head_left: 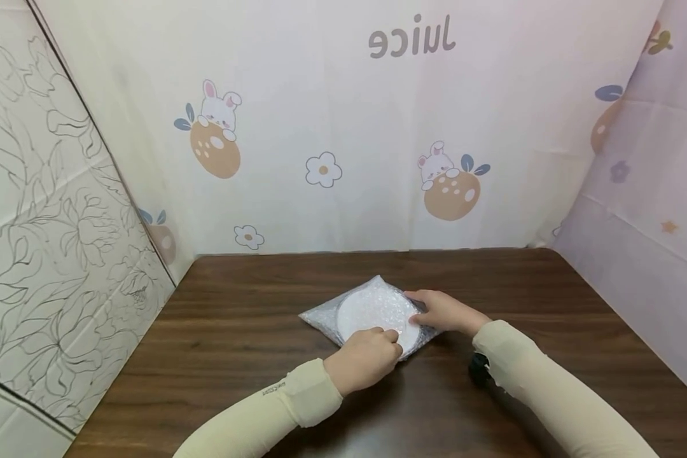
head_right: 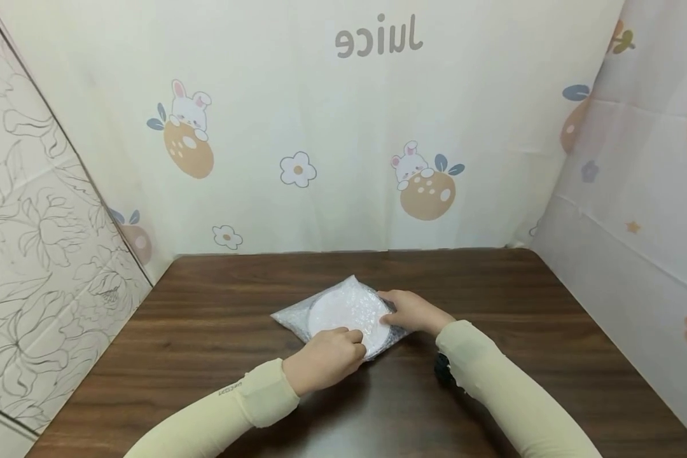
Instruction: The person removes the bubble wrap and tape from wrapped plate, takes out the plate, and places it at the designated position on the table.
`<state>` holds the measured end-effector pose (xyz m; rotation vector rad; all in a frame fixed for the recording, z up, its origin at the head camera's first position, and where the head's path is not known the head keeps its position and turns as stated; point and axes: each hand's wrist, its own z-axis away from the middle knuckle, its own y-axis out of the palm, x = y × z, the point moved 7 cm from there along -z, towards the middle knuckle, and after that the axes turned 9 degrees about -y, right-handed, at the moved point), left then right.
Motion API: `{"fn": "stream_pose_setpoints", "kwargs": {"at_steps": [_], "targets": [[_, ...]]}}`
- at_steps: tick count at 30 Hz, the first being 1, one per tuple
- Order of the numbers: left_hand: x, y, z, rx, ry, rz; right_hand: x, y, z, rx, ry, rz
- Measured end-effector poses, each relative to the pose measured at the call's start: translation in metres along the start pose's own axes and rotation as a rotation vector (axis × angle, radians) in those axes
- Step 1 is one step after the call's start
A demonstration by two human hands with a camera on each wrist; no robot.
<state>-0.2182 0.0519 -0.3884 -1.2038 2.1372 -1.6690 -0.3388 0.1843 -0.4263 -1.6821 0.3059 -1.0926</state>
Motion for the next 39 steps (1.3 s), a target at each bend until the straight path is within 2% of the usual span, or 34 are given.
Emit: {"fn": "stream_pose_setpoints", "kwargs": {"at_steps": [3, 12, 23, 32, 39], "targets": [[0.002, -0.002, 0.0, -0.013, -0.011, 0.028, 0.001, 0.0, -0.001, 0.0, 0.001, 0.007], [0.009, 0.002, -0.005, 0.048, -0.042, 0.16, -0.002, -0.003, -0.001, 0.006, 0.005, 0.022], [0.014, 0.004, -0.005, 0.083, -0.066, 0.236, -0.003, -0.003, -0.002, 0.011, 0.01, -0.006], [0.016, 0.006, -0.004, 0.076, -0.081, 0.265, -0.002, -0.002, -0.002, 0.015, 0.011, -0.026], [0.02, 0.007, -0.006, 0.098, -0.108, 0.343, 0.001, -0.003, -0.002, 0.027, 0.005, -0.013]]}}
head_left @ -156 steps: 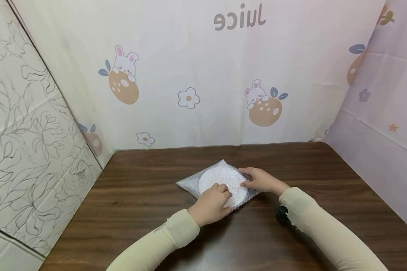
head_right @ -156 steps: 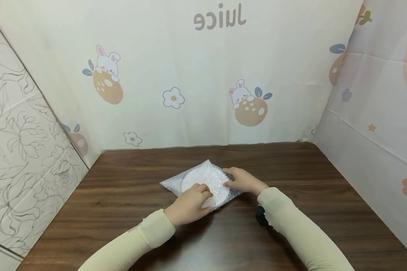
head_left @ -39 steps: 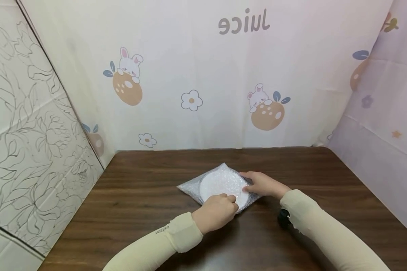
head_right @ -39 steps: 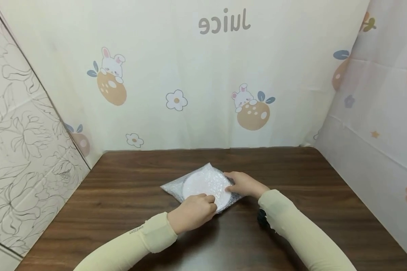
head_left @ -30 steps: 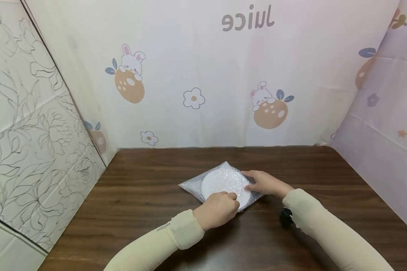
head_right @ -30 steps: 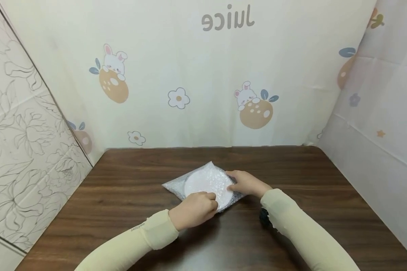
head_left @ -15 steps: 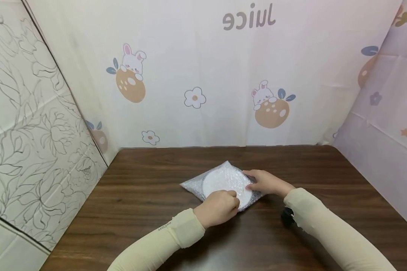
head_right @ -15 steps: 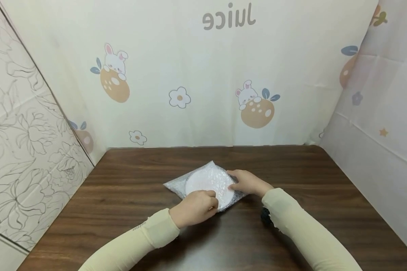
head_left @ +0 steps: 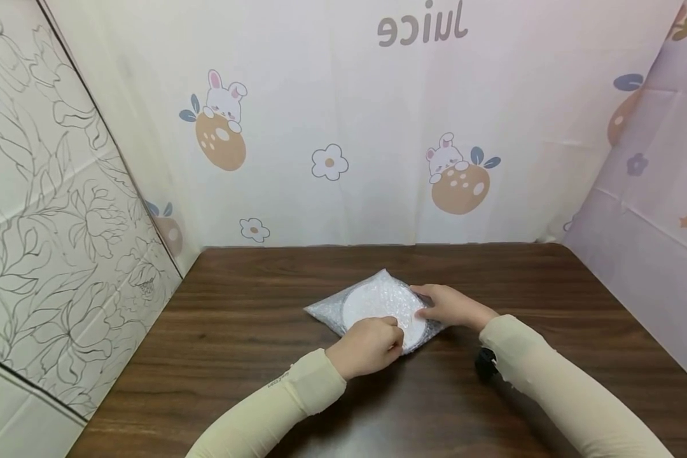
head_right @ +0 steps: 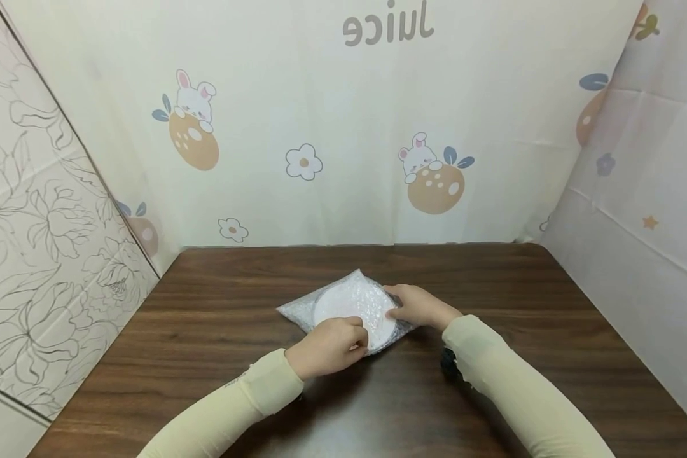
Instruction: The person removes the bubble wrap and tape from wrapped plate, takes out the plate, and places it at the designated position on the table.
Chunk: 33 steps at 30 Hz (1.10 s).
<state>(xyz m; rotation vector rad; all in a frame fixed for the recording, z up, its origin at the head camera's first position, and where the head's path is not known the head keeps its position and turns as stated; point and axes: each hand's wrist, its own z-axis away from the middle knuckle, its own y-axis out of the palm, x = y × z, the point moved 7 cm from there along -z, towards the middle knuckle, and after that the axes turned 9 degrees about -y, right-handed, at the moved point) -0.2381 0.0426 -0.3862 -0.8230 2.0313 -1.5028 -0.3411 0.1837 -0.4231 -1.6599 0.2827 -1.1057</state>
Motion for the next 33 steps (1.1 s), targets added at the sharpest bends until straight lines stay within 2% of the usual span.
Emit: {"fn": "stream_pose_setpoints", "kwargs": {"at_steps": [9, 17, 23, 33], "targets": [[0.0, 0.0, -0.001, 0.045, -0.027, 0.023, -0.002, 0.001, 0.002, 0.003, 0.002, 0.0], [0.0, 0.0, -0.002, 0.04, -0.053, -0.005, -0.001, 0.002, -0.001, -0.002, -0.022, 0.014], [0.006, -0.003, -0.006, 0.054, -0.095, 0.06, -0.001, -0.001, -0.004, -0.01, -0.017, 0.006], [0.011, -0.004, -0.005, 0.056, -0.129, 0.186, 0.0, 0.001, -0.003, 0.009, -0.011, 0.024]]}}
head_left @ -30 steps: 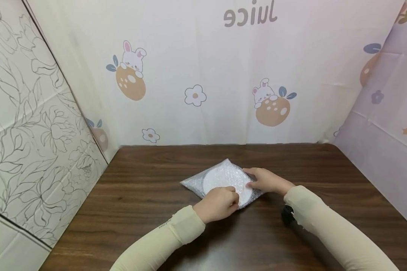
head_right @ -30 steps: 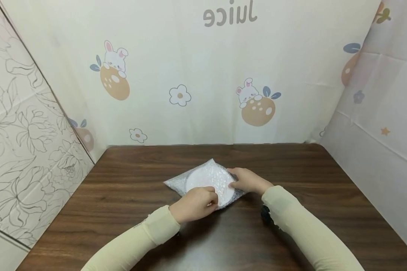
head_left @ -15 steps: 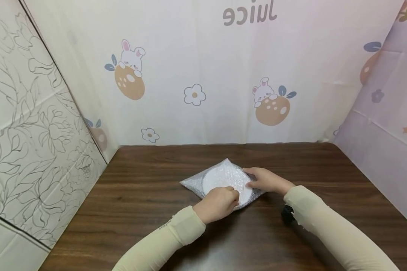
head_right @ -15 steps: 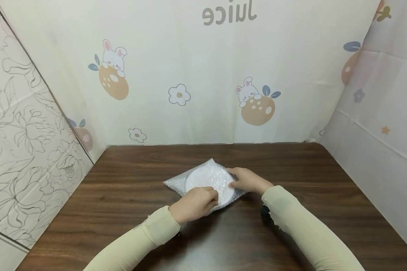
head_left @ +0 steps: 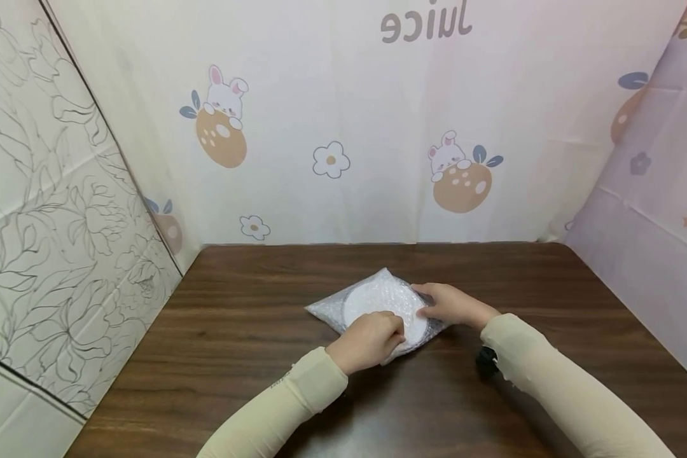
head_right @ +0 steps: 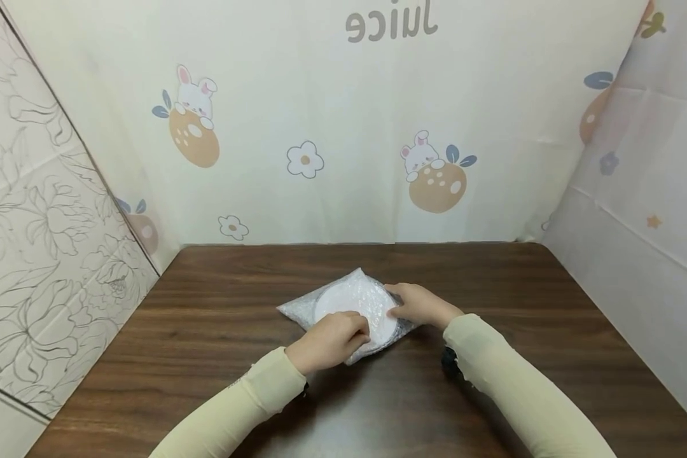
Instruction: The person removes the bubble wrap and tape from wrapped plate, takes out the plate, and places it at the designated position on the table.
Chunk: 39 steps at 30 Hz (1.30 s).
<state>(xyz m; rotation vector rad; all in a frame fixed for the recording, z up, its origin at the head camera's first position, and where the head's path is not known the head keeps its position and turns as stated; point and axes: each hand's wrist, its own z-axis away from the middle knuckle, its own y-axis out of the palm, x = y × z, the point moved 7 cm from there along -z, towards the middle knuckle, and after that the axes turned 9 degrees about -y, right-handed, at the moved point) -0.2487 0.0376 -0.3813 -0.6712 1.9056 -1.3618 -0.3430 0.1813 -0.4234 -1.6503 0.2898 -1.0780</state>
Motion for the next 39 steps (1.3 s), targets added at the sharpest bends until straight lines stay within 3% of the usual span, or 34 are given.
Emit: {"fn": "stream_pose_setpoints", "kwargs": {"at_steps": [28, 39], "targets": [[0.01, -0.003, -0.003, -0.017, -0.075, 0.176, -0.002, 0.001, 0.006, -0.021, -0.01, 0.001], [0.015, -0.016, -0.005, -0.079, -0.098, 0.239, -0.005, 0.001, 0.004, -0.026, -0.014, 0.03]]}}
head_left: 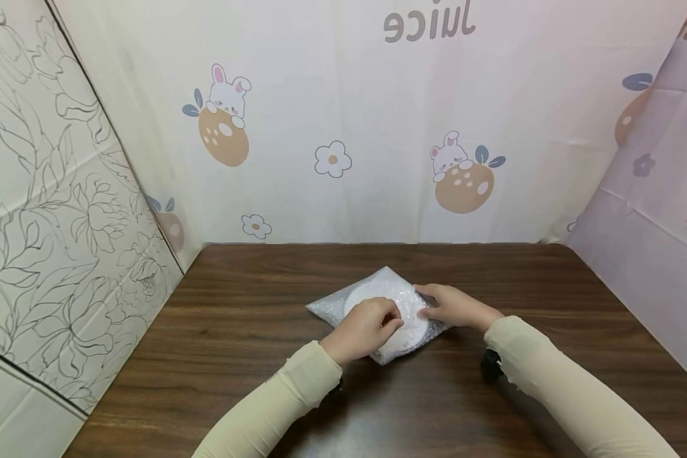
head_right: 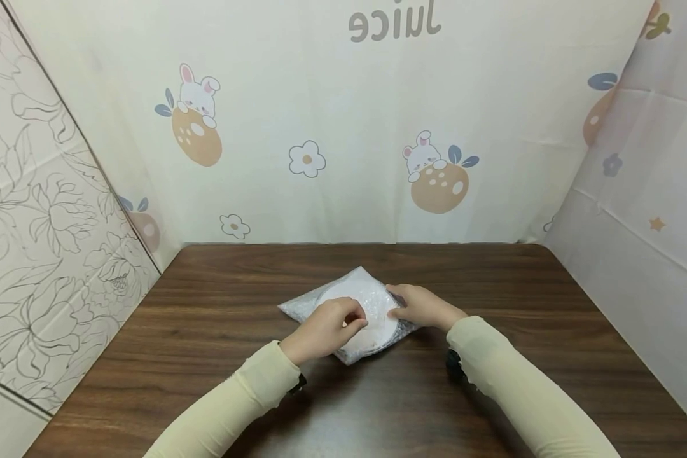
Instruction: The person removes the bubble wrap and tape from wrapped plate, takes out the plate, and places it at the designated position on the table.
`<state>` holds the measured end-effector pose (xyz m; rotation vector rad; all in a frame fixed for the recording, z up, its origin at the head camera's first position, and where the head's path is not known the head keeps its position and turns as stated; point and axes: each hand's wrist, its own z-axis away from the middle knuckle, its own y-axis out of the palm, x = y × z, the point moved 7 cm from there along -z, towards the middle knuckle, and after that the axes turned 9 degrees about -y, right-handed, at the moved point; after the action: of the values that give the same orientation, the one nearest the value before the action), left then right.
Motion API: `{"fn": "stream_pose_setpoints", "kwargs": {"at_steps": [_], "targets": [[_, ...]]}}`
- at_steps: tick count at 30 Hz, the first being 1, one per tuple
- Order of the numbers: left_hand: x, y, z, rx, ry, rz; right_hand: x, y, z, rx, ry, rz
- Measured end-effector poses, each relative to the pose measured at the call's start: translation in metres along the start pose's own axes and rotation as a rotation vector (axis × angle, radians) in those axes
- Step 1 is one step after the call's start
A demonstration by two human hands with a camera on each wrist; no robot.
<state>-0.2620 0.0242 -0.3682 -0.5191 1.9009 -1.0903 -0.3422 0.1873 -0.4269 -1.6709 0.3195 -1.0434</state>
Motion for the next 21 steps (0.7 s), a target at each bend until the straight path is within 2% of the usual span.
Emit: {"fn": "stream_pose_setpoints", "kwargs": {"at_steps": [6, 15, 21], "targets": [[-0.003, -0.005, 0.0, -0.013, 0.025, -0.01, 0.0, 0.0, 0.0, 0.0, -0.011, 0.002], [-0.006, -0.023, -0.001, -0.137, 0.076, -0.04, 0.005, -0.003, 0.001, -0.001, -0.022, -0.008], [-0.001, -0.036, 0.0, -0.179, 0.053, -0.012, 0.002, 0.0, 0.001, 0.013, -0.005, -0.002]]}}
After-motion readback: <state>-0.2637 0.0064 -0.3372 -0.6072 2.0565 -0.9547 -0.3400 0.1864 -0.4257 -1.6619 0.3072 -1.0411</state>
